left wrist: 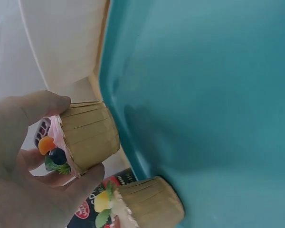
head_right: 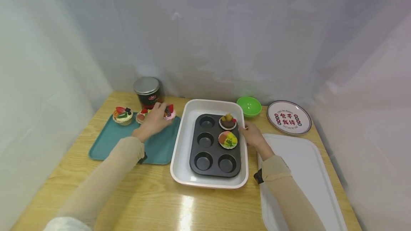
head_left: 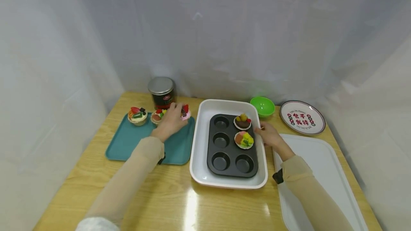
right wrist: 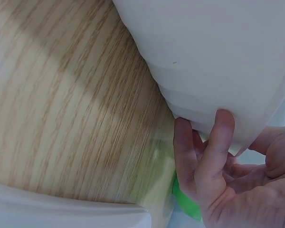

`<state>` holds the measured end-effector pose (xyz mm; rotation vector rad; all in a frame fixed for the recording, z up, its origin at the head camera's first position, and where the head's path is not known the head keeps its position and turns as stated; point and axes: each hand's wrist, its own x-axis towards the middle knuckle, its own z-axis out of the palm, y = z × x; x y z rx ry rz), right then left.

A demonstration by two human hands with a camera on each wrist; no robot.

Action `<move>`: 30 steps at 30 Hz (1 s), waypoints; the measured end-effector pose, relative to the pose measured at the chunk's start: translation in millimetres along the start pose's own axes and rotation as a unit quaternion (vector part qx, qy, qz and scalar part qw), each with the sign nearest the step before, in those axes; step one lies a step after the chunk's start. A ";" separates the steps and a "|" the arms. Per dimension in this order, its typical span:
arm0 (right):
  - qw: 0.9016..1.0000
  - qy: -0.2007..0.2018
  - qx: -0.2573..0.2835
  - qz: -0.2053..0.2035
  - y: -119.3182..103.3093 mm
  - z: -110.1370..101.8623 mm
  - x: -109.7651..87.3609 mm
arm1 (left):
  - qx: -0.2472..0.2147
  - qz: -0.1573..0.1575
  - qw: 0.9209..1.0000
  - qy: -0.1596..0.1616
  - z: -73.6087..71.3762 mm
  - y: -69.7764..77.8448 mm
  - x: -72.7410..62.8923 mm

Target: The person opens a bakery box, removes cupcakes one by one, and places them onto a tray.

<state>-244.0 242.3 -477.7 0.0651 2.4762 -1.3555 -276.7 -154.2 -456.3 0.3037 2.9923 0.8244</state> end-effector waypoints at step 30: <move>1.000 -0.006 -0.003 0.001 -2.8 0.1 -2.6 | 0.027 -0.033 0.998 -0.048 1.6 6.4 -1.9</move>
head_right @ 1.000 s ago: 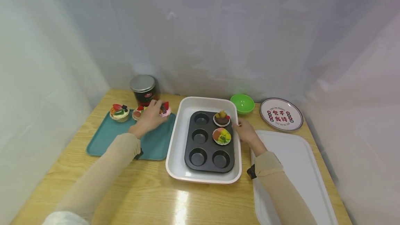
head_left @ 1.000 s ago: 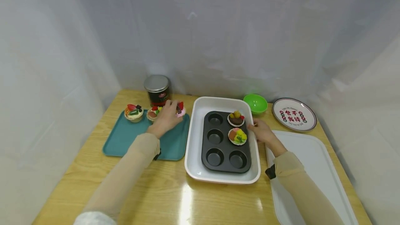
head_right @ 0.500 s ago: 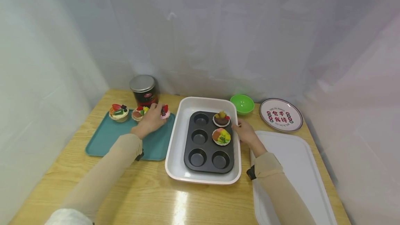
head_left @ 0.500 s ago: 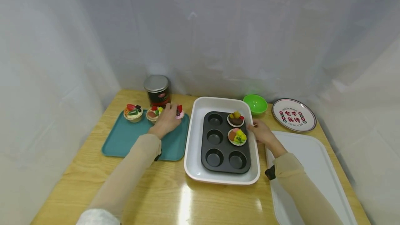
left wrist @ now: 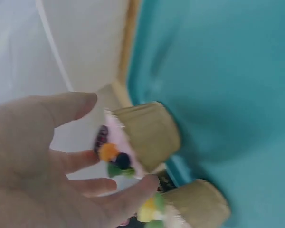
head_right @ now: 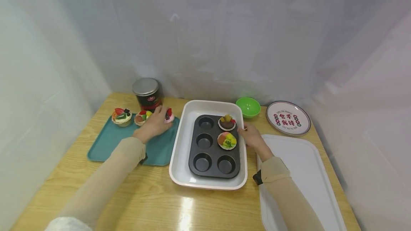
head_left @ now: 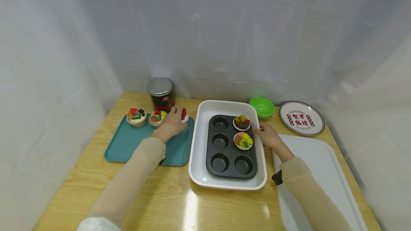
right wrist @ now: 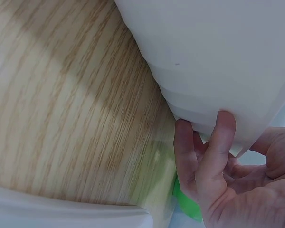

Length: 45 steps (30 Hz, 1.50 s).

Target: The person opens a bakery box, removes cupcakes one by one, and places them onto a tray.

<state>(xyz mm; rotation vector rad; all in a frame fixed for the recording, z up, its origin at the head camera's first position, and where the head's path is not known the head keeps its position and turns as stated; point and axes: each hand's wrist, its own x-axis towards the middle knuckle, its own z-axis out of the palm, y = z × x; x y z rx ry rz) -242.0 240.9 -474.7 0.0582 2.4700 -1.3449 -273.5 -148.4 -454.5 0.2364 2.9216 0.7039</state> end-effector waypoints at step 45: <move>1.000 0.000 0.012 -0.001 2.9 1.1 1.7 | 0.093 0.219 0.957 -0.166 67.1 181.8 -9.4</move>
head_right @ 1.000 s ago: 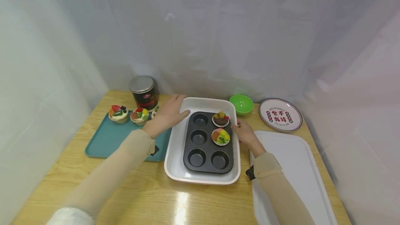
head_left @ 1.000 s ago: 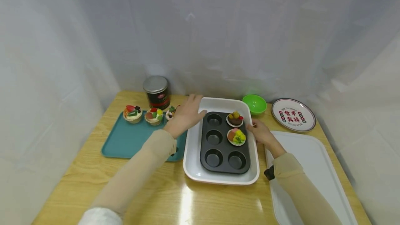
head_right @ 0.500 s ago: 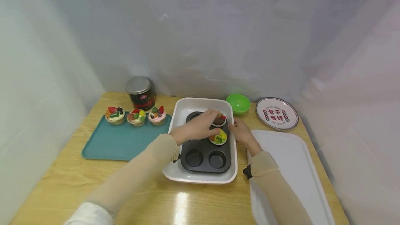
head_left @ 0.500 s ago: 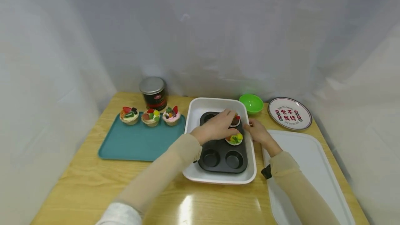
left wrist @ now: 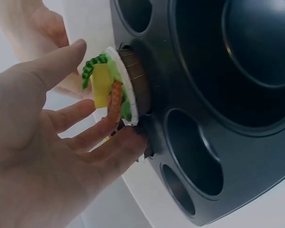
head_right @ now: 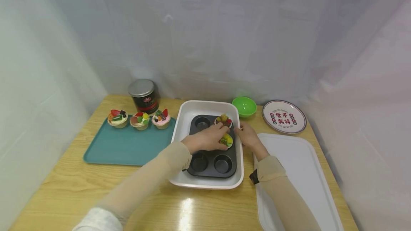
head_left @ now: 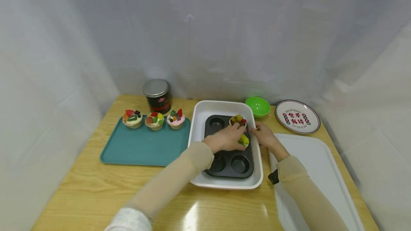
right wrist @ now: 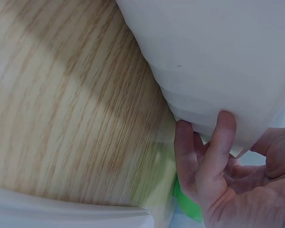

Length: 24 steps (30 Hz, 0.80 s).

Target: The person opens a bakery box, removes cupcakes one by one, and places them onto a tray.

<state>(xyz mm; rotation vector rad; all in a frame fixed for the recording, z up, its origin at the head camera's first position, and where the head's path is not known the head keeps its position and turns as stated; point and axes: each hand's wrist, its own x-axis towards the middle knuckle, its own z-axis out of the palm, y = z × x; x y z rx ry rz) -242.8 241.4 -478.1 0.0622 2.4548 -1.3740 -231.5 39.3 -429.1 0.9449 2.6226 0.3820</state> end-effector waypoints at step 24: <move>1.000 -0.001 -0.002 -0.007 0.7 -0.2 -0.8 | 0.089 -0.027 0.996 0.013 22.7 5.1 6.9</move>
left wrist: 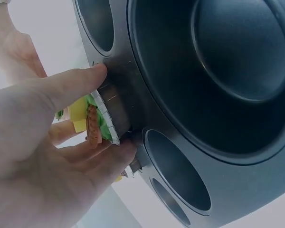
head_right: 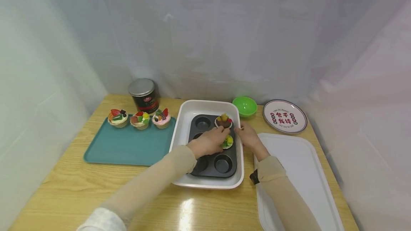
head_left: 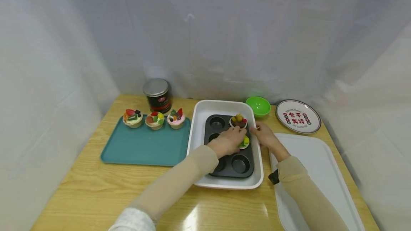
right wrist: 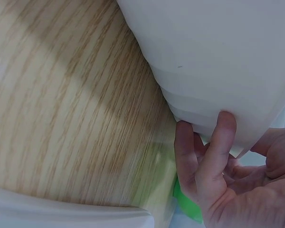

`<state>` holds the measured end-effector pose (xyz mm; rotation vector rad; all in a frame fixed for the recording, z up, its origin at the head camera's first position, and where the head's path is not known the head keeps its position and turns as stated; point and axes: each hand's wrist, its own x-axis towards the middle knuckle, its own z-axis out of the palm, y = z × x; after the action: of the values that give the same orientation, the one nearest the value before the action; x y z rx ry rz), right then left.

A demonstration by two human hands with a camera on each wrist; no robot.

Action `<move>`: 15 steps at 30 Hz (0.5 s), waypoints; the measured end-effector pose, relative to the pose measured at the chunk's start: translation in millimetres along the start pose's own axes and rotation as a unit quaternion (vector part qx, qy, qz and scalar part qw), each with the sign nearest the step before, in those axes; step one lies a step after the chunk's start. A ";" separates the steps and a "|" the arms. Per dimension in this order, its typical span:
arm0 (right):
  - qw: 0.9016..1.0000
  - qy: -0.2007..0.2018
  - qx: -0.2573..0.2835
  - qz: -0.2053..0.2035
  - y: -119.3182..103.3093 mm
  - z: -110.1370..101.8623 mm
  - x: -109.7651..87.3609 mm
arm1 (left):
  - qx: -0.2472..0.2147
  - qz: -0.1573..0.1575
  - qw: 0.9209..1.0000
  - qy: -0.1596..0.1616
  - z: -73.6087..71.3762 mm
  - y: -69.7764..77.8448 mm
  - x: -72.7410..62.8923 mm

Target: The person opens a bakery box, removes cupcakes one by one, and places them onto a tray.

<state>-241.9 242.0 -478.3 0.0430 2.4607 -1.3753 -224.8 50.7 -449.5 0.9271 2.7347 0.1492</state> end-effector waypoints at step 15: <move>1.000 0.000 -0.006 0.001 -0.7 -0.2 -0.4 | -0.012 -0.006 1.000 0.024 0.6 -3.5 6.5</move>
<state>-241.7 241.9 -477.5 0.0428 2.4673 -1.3593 -231.7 51.9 -452.0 0.9112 2.7756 0.2037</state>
